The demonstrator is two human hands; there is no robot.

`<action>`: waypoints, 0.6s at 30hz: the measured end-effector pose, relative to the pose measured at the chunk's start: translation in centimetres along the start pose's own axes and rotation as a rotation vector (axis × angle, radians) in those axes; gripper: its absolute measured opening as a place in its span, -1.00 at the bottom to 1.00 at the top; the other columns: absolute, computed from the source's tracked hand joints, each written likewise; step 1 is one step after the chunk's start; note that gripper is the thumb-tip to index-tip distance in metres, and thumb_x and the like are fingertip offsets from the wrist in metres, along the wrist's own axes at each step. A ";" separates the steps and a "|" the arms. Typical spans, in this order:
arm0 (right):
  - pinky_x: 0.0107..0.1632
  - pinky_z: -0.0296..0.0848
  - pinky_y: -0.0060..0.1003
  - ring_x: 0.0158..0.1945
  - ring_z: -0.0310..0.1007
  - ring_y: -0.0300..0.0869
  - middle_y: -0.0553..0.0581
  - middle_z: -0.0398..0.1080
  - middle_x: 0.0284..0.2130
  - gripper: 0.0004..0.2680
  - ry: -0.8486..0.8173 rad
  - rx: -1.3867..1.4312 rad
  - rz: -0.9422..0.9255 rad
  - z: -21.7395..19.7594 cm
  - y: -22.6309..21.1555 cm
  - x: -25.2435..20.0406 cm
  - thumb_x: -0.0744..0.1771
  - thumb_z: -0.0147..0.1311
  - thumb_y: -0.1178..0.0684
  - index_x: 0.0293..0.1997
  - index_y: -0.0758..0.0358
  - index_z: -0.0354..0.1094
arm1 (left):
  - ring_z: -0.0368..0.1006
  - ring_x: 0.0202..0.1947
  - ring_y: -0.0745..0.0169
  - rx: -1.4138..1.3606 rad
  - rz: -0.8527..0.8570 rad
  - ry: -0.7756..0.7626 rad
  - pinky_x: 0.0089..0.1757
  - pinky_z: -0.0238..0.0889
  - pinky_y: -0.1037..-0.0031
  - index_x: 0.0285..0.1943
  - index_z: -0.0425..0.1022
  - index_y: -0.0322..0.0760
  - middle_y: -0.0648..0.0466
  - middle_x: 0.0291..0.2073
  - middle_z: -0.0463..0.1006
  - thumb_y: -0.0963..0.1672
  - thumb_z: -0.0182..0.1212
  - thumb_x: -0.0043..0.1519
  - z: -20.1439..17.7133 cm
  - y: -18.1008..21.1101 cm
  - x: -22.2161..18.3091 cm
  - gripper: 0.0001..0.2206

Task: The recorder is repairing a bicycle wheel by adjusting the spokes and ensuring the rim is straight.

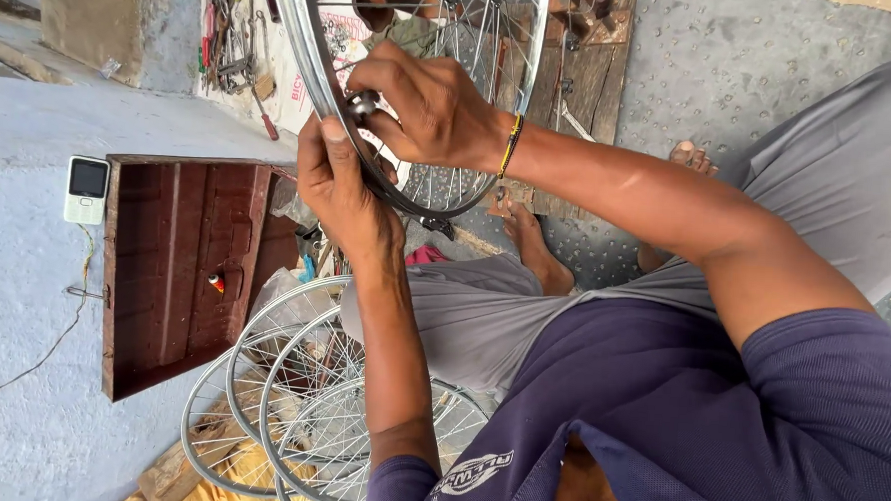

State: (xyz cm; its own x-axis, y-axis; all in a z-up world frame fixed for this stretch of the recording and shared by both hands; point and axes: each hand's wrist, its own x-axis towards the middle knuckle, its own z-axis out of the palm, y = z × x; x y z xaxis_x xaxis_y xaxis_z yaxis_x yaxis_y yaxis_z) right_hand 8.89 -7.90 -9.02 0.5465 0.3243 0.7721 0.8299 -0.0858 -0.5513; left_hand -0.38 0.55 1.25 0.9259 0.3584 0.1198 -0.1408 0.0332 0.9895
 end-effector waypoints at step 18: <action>-0.33 0.48 -0.18 -0.27 0.53 0.02 0.31 0.44 -0.19 -0.79 -0.035 -0.033 -0.246 -4.6 -0.3 2.6 0.32 0.27 0.21 -0.06 0.44 0.28 | 0.18 -0.58 0.51 0.003 0.077 0.123 -0.52 0.07 0.62 -0.01 0.47 -0.39 0.18 -0.50 0.36 -0.05 0.29 0.38 -0.3 -1.6 0.8 -0.73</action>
State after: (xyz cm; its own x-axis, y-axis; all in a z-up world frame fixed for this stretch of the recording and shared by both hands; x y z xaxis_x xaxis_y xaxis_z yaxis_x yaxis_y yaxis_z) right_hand 10.60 -11.36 -5.41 0.3242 0.3712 0.8701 0.9408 -0.0305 -0.3376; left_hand 0.47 1.07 -0.24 0.8623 0.4715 0.1849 -0.2087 -0.0018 0.9780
